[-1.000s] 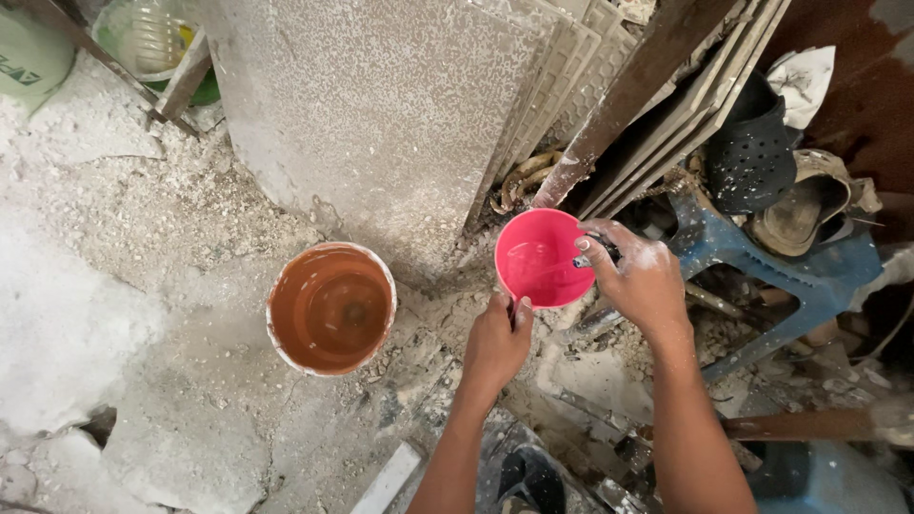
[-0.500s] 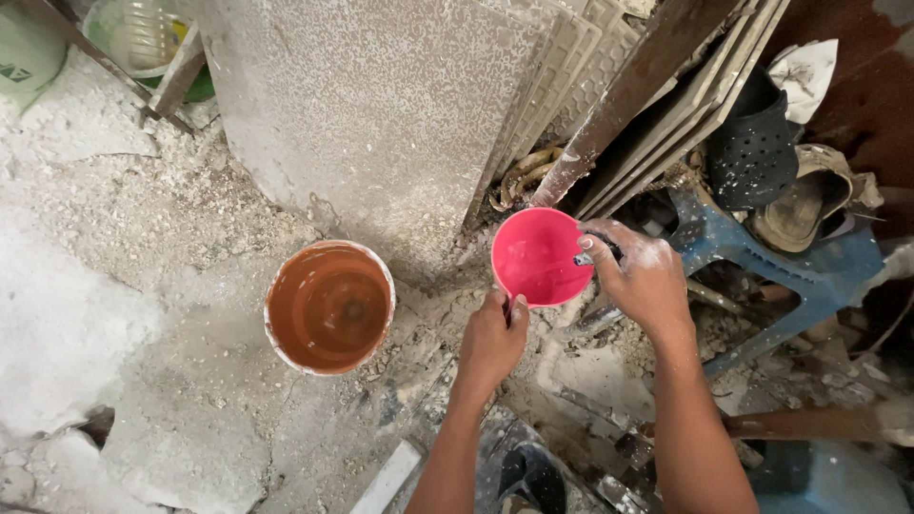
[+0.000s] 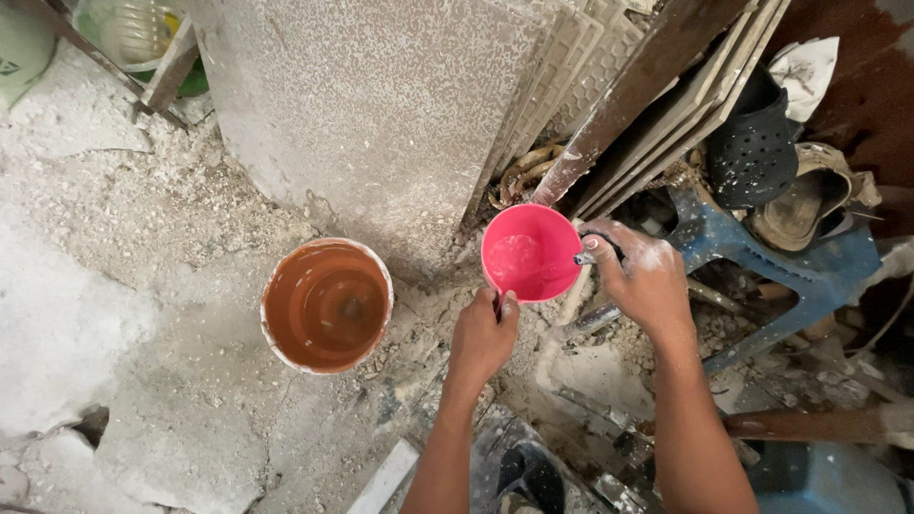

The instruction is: The person wipes long green moldings with a sponge, then scrapes a bucket with a scraper and rinses it with water from a tap. They pour water into the bucket and continue cleaning the moldings.

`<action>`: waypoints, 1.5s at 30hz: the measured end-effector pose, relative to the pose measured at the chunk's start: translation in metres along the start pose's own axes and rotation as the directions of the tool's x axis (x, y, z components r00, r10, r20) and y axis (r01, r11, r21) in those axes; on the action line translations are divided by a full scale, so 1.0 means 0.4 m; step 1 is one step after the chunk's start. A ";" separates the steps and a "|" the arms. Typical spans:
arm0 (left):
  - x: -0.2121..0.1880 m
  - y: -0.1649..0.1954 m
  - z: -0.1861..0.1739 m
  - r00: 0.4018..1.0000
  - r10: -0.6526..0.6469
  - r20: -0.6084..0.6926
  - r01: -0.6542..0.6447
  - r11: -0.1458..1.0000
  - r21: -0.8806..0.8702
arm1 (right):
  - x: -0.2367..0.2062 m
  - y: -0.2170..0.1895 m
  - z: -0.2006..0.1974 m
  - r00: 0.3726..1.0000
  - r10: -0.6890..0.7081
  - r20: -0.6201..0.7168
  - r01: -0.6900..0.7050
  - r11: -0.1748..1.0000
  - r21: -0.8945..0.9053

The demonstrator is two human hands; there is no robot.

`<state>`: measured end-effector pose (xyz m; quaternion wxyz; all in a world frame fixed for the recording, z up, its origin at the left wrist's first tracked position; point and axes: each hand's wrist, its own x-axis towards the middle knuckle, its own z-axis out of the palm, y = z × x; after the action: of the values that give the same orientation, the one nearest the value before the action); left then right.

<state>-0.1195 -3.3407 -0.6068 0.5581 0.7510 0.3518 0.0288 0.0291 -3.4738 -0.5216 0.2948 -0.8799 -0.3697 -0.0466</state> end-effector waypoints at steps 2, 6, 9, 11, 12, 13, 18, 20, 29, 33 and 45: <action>0.002 -0.008 0.001 1.000 0.015 -0.017 -0.015 1.000 -0.001 | -0.004 0.004 0.004 1.000 0.007 -0.006 -0.007 1.000 0.005; 0.008 -0.017 -0.003 0.997 0.060 -0.054 -0.061 0.998 -0.009 | -0.005 0.006 0.012 0.997 -0.046 -0.058 0.047 0.999 0.007; 0.008 -0.016 -0.009 0.997 0.060 -0.054 -0.061 0.998 -0.017 | -0.004 0.004 0.012 0.992 -0.091 -0.086 0.090 0.996 -0.017; 0.007 -0.014 -0.012 0.998 0.051 -0.045 -0.052 0.998 -0.021 | -0.004 0.002 0.011 0.994 -0.079 -0.078 0.077 0.997 -0.023; 0.007 -0.014 -0.014 0.998 0.047 -0.041 -0.048 0.999 -0.021 | -0.004 0.002 0.011 0.995 -0.073 -0.075 0.071 0.997 -0.025; 0.007 -0.013 -0.015 0.998 0.043 -0.038 -0.044 0.999 -0.020 | -0.004 0.003 0.011 0.995 -0.071 -0.072 0.069 0.997 -0.024; 0.009 -0.013 -0.018 0.994 0.090 -0.056 -0.091 0.996 -0.012 | -0.006 0.009 0.016 0.997 -0.033 -0.076 0.034 0.999 0.008; 0.011 -0.011 -0.019 0.991 0.114 -0.070 -0.115 0.993 -0.006 | -0.009 0.013 0.015 0.994 -0.059 -0.089 0.057 0.998 -0.026; 0.009 -0.001 -0.036 0.999 0.017 0.028 -0.017 1.000 0.001 | -0.016 0.009 0.022 0.990 0.016 -0.138 -0.019 1.000 -0.021; 0.011 -0.005 -0.035 0.998 0.056 -0.023 -0.056 0.998 0.031 | -0.018 0.020 0.024 0.986 0.044 -0.162 -0.043 0.999 0.009; 0.014 -0.016 -0.034 0.993 0.089 -0.077 -0.086 0.995 0.047 | -0.026 0.032 0.022 0.992 -0.012 -0.124 0.017 0.999 0.039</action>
<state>-0.1246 -3.3257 -0.6093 0.5254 0.7759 0.3409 0.0752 0.0291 -3.4826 -0.5381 0.3342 -0.8667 -0.3578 -0.0958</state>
